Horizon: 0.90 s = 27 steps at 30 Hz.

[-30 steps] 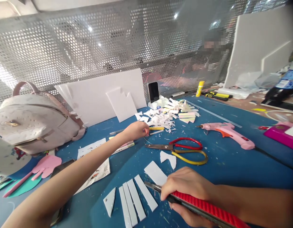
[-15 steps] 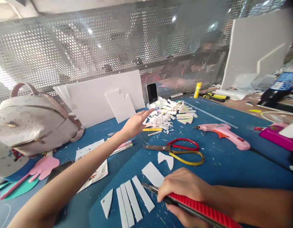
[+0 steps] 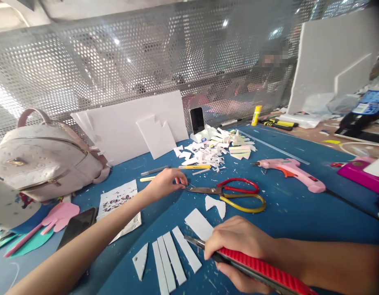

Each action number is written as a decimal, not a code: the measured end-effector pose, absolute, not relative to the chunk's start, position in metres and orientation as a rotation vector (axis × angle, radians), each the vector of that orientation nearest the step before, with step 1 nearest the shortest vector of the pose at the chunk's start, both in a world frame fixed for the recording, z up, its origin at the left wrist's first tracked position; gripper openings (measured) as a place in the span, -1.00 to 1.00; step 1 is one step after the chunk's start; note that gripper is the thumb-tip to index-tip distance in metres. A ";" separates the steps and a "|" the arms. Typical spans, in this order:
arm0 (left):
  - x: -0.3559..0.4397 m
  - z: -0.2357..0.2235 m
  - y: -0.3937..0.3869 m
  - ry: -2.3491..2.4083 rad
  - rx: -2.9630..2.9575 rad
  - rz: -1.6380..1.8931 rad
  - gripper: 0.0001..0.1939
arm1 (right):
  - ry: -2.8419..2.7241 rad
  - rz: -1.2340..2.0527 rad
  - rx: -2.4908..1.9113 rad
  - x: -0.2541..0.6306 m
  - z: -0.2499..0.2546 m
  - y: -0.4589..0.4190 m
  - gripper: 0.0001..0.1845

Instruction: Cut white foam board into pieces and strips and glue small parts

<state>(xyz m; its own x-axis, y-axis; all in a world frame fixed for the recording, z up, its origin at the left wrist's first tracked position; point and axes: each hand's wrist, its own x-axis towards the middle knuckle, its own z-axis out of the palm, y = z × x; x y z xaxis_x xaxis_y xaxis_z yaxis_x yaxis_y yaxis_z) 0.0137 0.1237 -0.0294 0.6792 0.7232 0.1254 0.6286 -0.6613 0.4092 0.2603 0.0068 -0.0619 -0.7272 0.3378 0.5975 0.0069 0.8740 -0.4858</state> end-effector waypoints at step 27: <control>0.017 -0.026 0.130 1.158 2.649 0.205 -0.87 | -2.336 0.602 -0.264 0.259 -0.060 0.006 -0.75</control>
